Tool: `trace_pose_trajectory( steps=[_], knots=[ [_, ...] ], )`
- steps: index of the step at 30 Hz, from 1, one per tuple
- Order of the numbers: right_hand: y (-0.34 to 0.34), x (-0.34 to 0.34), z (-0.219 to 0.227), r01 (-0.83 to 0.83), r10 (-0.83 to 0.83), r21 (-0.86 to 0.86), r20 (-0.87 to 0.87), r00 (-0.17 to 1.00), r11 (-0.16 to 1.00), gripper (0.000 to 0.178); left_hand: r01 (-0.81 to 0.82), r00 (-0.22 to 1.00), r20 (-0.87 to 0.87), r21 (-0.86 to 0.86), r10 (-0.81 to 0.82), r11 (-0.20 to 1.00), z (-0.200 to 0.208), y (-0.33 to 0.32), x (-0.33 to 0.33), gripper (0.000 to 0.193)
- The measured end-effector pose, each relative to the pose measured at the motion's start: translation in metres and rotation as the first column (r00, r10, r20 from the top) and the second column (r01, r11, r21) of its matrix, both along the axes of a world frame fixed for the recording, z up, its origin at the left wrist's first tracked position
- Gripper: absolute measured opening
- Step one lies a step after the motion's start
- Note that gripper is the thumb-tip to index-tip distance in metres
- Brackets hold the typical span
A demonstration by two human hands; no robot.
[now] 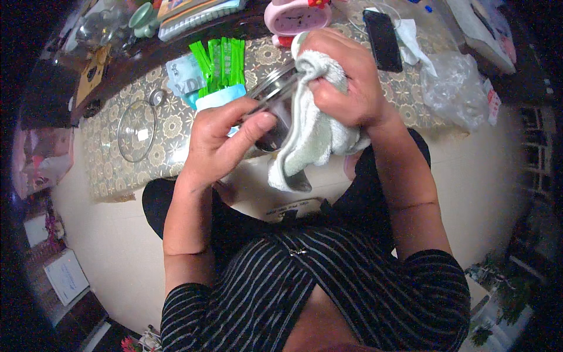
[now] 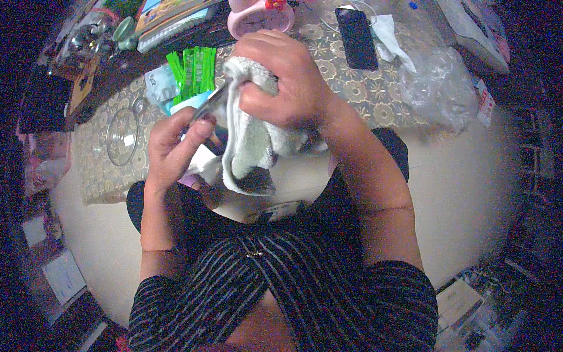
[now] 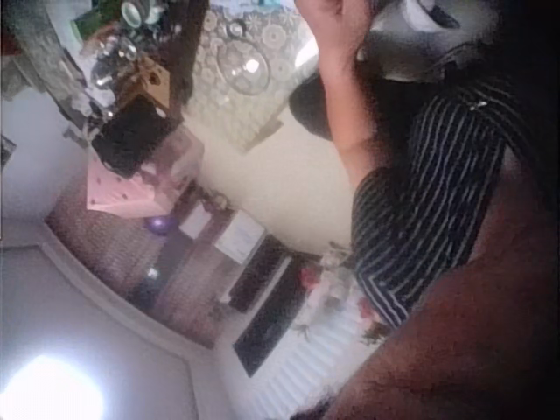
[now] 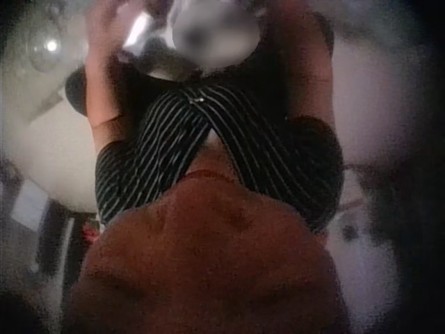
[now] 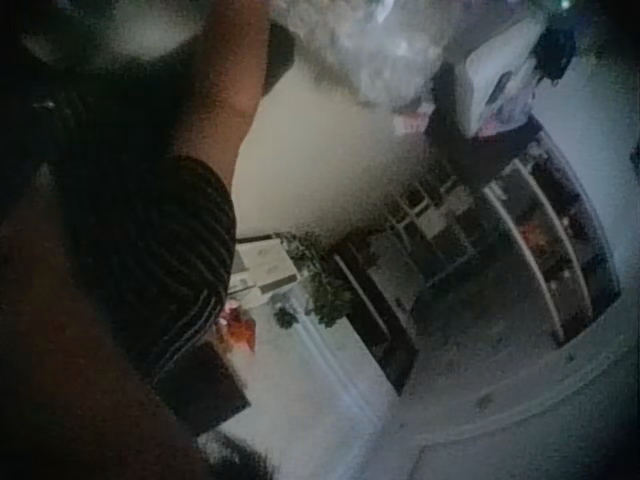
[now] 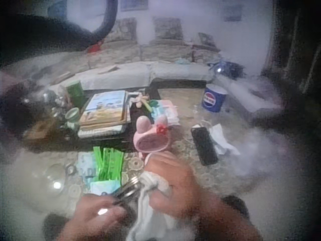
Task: The person wipes a small metal container with a cloth, cleaning the interior, exterior, and lid. The person rotates the container and uses different parts of the cloth to wipe various surfaces.
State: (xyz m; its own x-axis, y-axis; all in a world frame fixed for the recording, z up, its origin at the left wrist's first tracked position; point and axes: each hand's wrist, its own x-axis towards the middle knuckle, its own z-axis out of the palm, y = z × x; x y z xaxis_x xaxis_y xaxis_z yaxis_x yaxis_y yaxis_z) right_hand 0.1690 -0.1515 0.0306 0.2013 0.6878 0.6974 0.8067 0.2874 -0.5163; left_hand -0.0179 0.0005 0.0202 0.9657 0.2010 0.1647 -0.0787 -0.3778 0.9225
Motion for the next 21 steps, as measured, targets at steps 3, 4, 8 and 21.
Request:
trace_pose_trajectory(
  steps=[3, 4, 8, 21],
  knots=[
    [0.012, -0.003, -0.006, 0.208, -0.189, 0.167, -0.126, 0.974, 0.964, 0.027, -0.168, 0.984, 0.031, -0.149, 0.175, 0.974, -0.003, -0.003, 0.004, 0.022],
    [0.015, -0.003, -0.006, 0.286, -0.264, 0.183, -0.137, 0.955, 0.941, 0.029, -0.231, 0.97, 0.026, -0.203, 0.241, 0.951, -0.003, -0.004, 0.005, 0.023],
    [0.016, -0.009, -0.006, 0.341, -0.34, 0.0, -0.096, 0.936, 0.94, 0.032, -0.332, 0.923, 0.095, -0.292, 0.373, 0.897, -0.009, -0.004, 0.01, 0.025],
    [0.017, -0.057, -0.014, 0.356, -0.366, 0.085, 0.169, 0.915, 0.931, 0.033, -0.374, 0.881, 0.173, -0.312, 0.439, 0.873, -0.021, -0.011, 0.012, 0.029]
  ],
)
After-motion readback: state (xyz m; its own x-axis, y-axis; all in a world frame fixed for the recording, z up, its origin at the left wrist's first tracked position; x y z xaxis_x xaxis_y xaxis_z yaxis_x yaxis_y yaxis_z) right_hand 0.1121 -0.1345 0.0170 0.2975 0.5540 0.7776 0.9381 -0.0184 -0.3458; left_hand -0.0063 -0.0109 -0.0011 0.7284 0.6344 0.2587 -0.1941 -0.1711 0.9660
